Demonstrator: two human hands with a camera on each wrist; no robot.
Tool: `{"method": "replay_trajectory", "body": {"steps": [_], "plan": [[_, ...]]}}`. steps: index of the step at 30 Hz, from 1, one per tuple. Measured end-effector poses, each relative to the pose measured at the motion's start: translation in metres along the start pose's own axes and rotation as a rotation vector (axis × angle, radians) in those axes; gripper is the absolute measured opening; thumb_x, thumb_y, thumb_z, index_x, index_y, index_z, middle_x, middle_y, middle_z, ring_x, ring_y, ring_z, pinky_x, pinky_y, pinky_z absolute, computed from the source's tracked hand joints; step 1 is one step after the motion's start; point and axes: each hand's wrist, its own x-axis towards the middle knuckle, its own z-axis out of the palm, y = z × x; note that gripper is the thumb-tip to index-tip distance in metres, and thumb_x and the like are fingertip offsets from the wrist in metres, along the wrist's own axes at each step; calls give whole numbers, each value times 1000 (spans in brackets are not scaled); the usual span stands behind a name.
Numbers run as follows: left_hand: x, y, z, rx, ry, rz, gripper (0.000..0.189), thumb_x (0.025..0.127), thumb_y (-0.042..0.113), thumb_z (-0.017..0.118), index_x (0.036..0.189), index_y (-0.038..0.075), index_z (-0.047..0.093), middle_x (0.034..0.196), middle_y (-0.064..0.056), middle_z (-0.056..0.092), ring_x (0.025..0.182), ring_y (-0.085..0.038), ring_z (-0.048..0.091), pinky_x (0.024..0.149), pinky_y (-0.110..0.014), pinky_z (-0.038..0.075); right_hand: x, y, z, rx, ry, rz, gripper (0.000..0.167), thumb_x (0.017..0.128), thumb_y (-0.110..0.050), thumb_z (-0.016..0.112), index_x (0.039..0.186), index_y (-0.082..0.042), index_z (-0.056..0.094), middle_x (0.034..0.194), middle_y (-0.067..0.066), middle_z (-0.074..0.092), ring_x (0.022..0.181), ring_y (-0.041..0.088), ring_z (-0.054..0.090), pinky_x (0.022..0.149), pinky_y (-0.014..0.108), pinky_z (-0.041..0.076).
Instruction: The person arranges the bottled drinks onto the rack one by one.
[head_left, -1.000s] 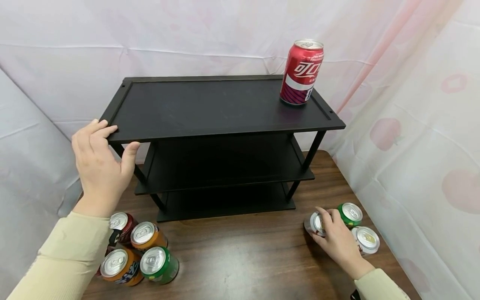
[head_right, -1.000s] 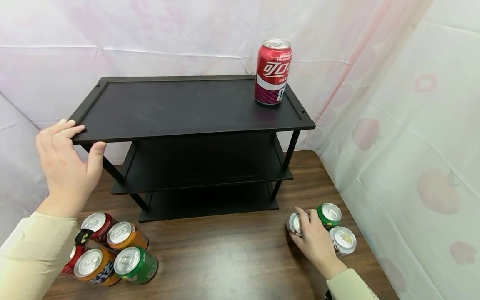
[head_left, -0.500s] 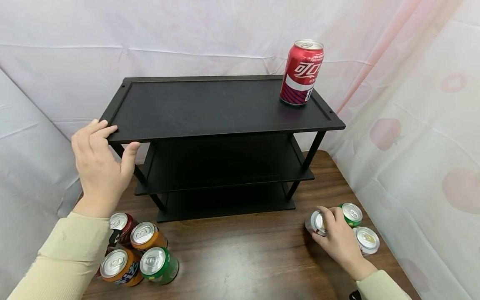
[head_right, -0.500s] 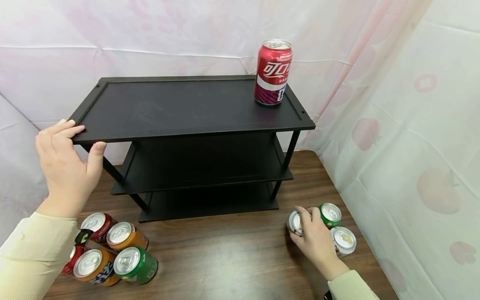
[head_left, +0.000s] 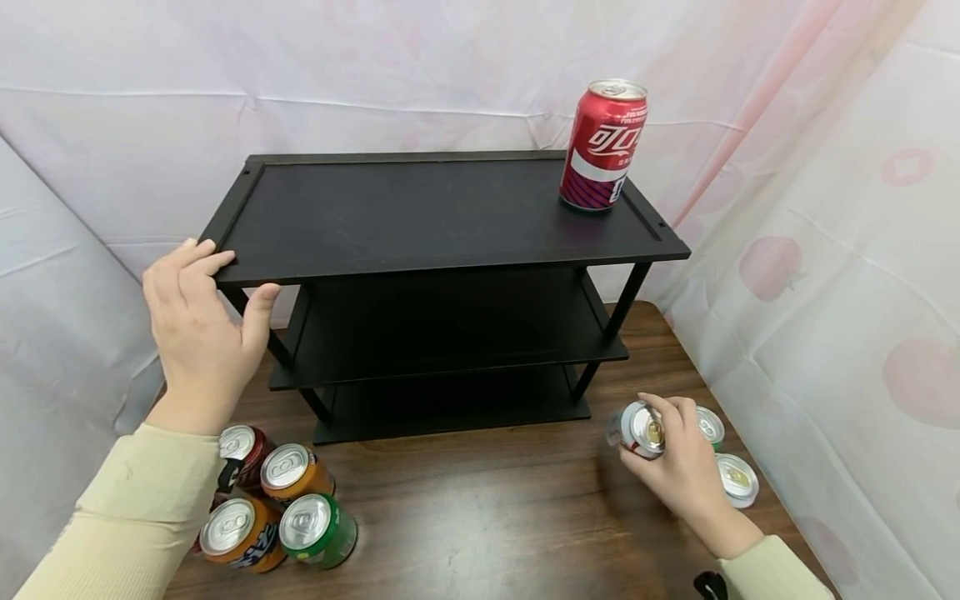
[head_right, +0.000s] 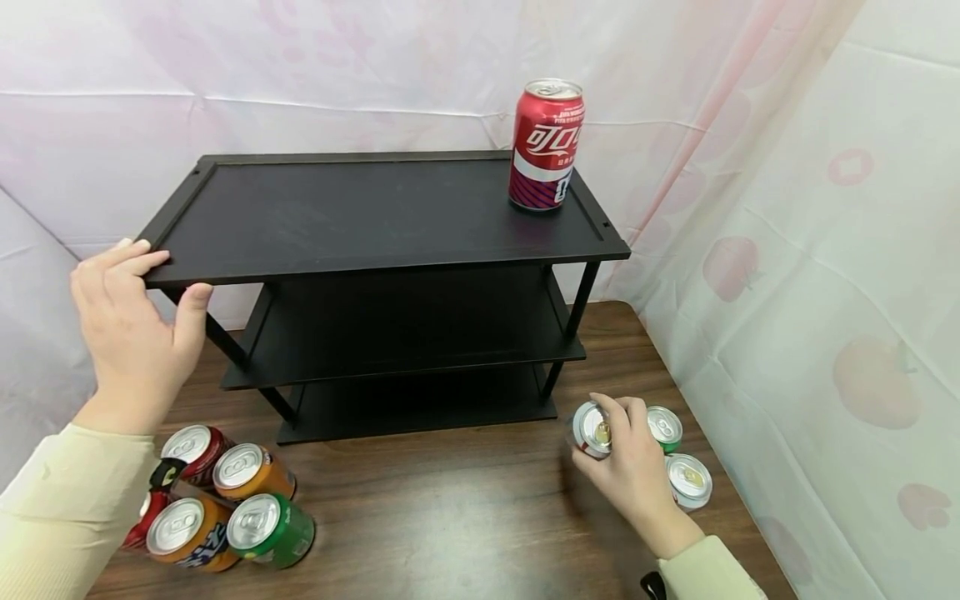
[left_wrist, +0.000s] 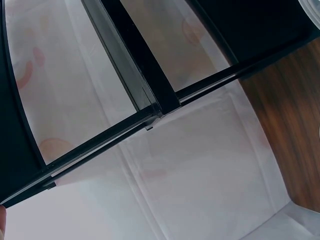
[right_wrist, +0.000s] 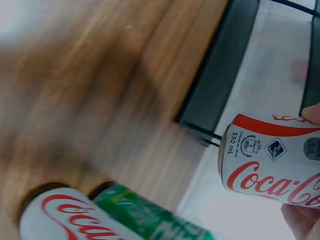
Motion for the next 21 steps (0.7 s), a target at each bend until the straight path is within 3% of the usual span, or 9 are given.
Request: {"method": "replay_trajectory", "body": {"steps": [4,12,16,21], "plan": [[0,-1,-1,1,-3,-1,76,92,65,52,115,-7,54,126,-29,52,128,-42,45,113,-51,32,7,-8,-6,42,30,7,81,54,-7,89,127,-2,55,107,20,48,83,29,59,58,42,50],[0,-1,-2,4,-6,0,76,92,65,52,114,-8,55,126,-29,52,128,-41,45,113,-51,32,23,-22,-18,128,99,-15,82,56,-4,86,131,1,52,114,23,52,99,25,53,80,16,40],[1,3,-2,-1,4,-2,76,93,65,51,113,-8,54,124,-30,52,127,-43,45,113,-52,32,30,-24,-22,190,149,-56,73,66,-19,79,130,4,52,115,24,54,104,21,53,89,11,38],[4,13,-3,-8,11,-9,77,94,65,49,112,-9,53,122,-31,51,124,-46,45,113,-53,32,36,-25,-23,251,217,-118,70,79,-41,67,128,7,52,116,26,56,112,4,50,95,6,34]]}}
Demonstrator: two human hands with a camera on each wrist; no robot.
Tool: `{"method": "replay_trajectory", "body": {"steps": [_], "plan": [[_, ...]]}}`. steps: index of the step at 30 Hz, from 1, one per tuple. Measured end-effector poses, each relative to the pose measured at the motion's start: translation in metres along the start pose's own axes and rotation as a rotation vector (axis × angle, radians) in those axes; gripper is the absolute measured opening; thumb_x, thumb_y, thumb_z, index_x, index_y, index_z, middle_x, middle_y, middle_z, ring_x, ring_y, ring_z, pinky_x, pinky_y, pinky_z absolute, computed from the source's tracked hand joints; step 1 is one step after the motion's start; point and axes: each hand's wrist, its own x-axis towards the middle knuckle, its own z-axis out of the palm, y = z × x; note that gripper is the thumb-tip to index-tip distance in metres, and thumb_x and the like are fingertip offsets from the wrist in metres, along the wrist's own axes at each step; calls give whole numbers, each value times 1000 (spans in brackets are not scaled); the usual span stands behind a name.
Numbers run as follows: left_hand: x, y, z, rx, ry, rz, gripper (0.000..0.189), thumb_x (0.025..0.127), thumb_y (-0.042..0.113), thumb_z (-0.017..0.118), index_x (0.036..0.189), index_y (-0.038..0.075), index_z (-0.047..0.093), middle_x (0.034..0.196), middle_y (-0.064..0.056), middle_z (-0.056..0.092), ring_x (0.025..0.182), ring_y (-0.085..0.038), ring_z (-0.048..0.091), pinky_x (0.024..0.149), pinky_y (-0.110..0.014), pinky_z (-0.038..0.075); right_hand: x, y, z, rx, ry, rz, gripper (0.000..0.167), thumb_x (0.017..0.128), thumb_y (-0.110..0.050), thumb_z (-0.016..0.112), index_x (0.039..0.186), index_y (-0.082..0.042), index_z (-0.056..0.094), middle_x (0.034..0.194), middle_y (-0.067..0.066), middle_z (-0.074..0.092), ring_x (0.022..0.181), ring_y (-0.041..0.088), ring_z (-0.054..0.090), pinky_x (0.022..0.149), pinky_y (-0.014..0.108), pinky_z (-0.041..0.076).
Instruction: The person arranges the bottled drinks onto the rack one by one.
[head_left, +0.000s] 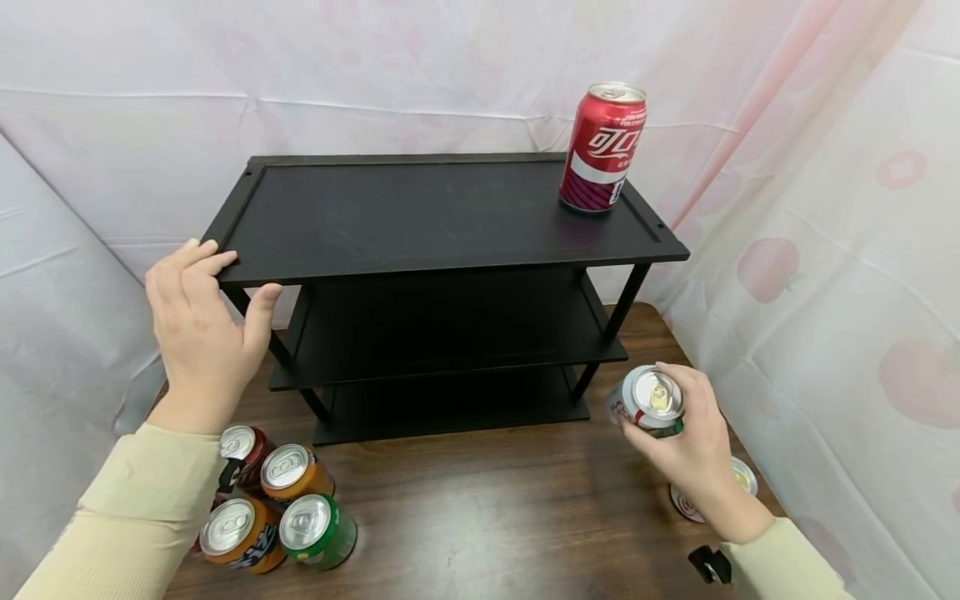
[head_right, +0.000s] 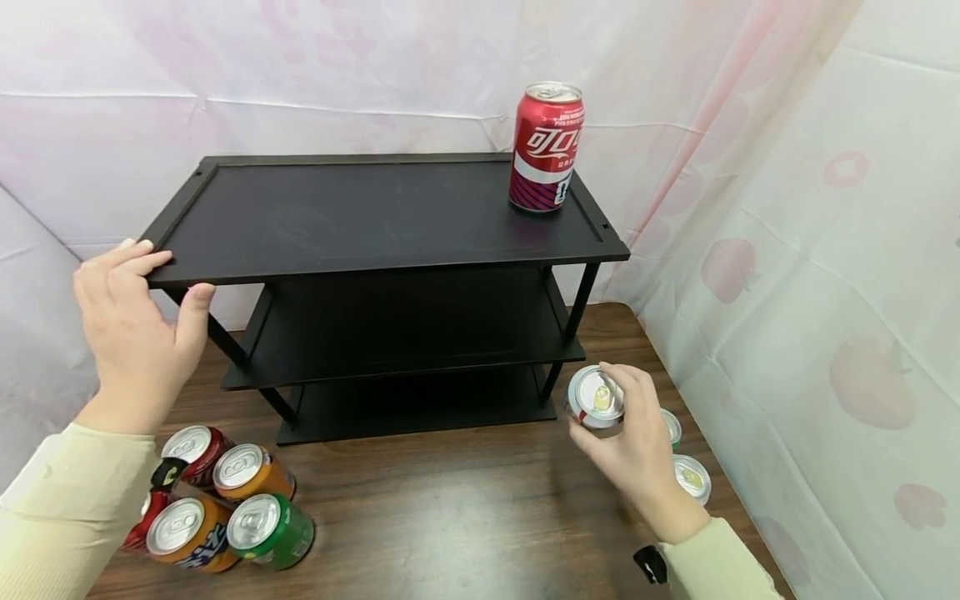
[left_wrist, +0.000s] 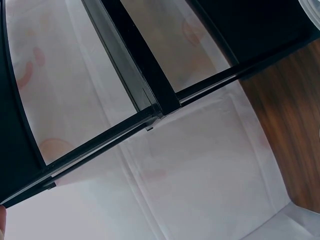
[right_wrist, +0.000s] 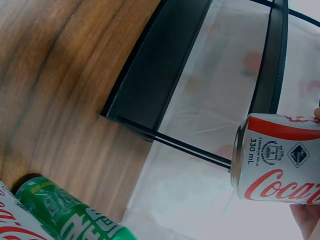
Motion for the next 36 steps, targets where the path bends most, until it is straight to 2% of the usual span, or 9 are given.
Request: {"method": "replay_trajectory", "body": {"steps": [5,9,12,16,20,24,33,36], "plan": [[1,3,0,-2,-2,-3,77,94,65,49,112,-10,52,122,-32,50,124,-47,45,113,-53,32,5,1,0,34,23,-31,70,78,-38,68,127,9,50,117,26,58,117,-5,47,97,6,36],[-1,-3,1,0,-2,-1,77,93,66,50,113,-9,53,123,-31,51,125,-45,45,113,-52,33,12,0,0,48,37,-52,69,76,-35,69,125,10,51,117,25,59,116,-3,49,95,9,37],[-2,-9,1,6,-8,4,77,92,66,51,114,-8,54,124,-31,51,127,-44,45,113,-52,32,18,-2,0,45,42,-67,68,76,-36,69,124,9,52,116,23,60,112,-2,49,87,10,38],[-3,-14,1,9,-13,10,76,92,65,52,115,-7,54,125,-30,52,128,-42,45,113,-51,32,27,-6,1,68,53,-96,68,76,-37,69,122,11,52,114,25,61,110,1,50,87,10,38],[-4,-14,2,9,-13,11,76,92,65,52,115,-7,54,126,-29,52,128,-42,45,113,-51,32,35,-9,2,97,75,-130,68,77,-37,70,119,13,52,110,28,60,110,3,51,92,11,38],[-4,-13,3,2,0,10,76,92,66,52,114,-7,55,125,-29,52,127,-42,46,113,-51,33,42,-13,2,95,103,-155,67,77,-38,69,118,13,52,109,28,60,107,5,52,87,10,38],[-4,-11,4,-2,7,11,77,92,67,51,114,-7,55,124,-29,52,126,-42,46,113,-51,32,58,-19,2,84,155,-202,67,76,-38,70,118,10,53,108,27,63,99,17,57,87,11,41],[-4,-12,4,0,2,11,77,92,66,51,114,-7,55,125,-29,52,127,-42,45,113,-52,32,62,-21,1,87,158,-209,66,75,-38,70,118,10,53,108,27,63,97,15,58,84,10,40]]}}
